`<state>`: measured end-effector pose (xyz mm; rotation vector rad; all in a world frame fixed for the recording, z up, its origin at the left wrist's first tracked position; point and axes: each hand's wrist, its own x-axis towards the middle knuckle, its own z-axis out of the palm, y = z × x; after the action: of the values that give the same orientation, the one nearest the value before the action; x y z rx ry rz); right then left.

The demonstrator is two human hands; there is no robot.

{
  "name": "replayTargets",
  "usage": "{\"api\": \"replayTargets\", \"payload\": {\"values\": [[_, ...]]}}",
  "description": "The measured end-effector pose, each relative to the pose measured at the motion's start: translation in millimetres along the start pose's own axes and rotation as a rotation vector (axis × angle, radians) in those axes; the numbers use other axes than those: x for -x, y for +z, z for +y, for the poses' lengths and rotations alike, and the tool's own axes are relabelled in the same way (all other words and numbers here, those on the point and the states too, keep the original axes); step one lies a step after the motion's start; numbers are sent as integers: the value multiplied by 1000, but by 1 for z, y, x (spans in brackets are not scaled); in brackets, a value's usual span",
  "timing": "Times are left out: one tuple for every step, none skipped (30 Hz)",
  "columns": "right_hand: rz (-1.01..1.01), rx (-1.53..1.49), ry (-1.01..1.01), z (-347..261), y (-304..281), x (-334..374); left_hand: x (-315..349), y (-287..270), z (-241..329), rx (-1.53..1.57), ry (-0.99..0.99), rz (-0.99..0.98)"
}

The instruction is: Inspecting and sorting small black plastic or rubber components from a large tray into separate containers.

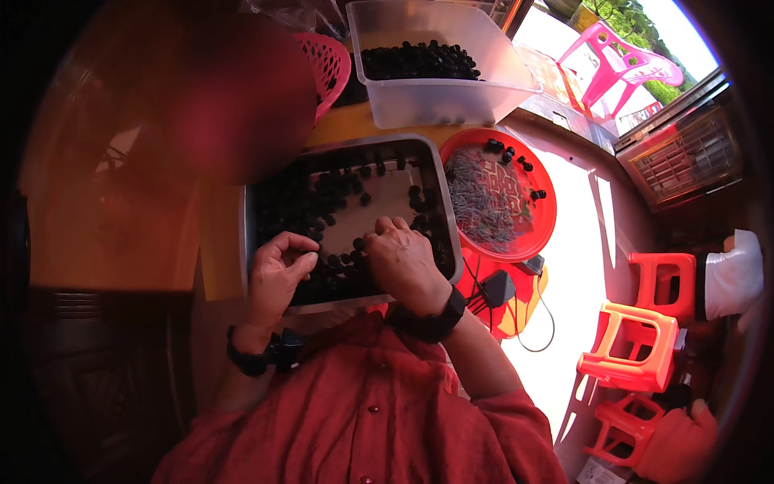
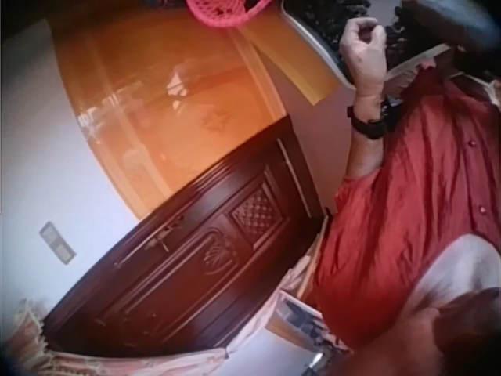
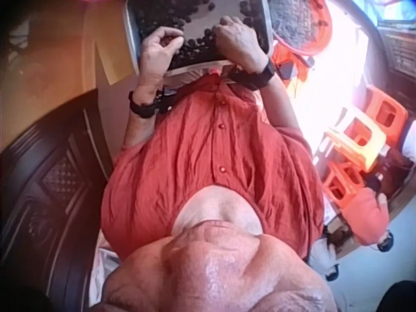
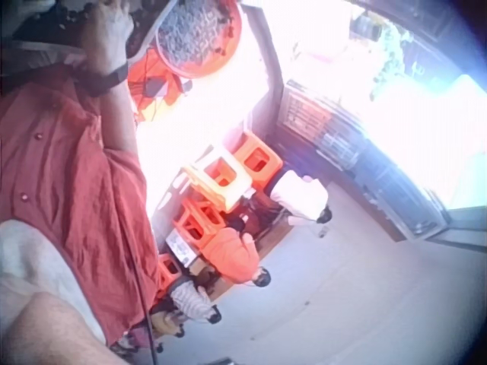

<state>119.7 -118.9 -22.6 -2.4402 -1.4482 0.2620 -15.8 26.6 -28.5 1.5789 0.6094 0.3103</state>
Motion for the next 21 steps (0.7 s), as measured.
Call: {"api": "replayTargets", "payload": {"values": [[-40,-18,21,1,-1,0,-2,-4,-1,150,-66,-33],[-31,-30,14,1,-2,0,-3,-8,-2,152,-67,-27],[-34,-30,8,0,0,-1,-4,-11,-3,352,-106,-23],[83,0,-20,-2,1,-2,-5,-15,-5,551,-143,-19],[200,31,-45,-4,4,-3,-6,-19,-7,553,-145,-17],[199,31,-46,-7,6,-4,-7,-22,-10,652,-179,-24],[215,-38,-146,-12,9,-7,-7,-25,-10,750,-213,-31],[231,-104,-242,-16,11,-8,-8,-24,-9,808,-247,-25],[231,-103,-240,-18,13,-9,-8,-24,-10,809,-247,-28],[150,-59,-219,-20,15,-10,-8,-24,-10,848,-269,-29],[69,-16,-202,-21,17,-12,-9,-24,-11,887,-289,-29],[47,-8,-183,-20,18,-13,-9,-23,-10,887,-284,-28],[50,-6,-187,-21,16,-14,-9,-21,-8,910,-284,-28],[47,25,-186,-22,13,-14,-10,-20,-8,933,-283,-30],[44,58,-185,-22,12,-14,-10,-21,-8,933,-278,-31],[48,60,-187,-23,13,-13,-9,-22,-8,981,-278,-20],[35,44,-179,-24,14,-11,-8,-23,-8,1030,-276,-6],[22,27,-171,-24,15,-11,-9,-25,-11,1062,-269,22],[26,30,-175,-22,15,-13,-11,-26,-11,1062,-262,22],[17,43,-170,-21,15,-13,-12,-27,-11,1101,-260,19],[7,57,-165,-20,16,-13,-12,-27,-11,1139,-258,16]]}}
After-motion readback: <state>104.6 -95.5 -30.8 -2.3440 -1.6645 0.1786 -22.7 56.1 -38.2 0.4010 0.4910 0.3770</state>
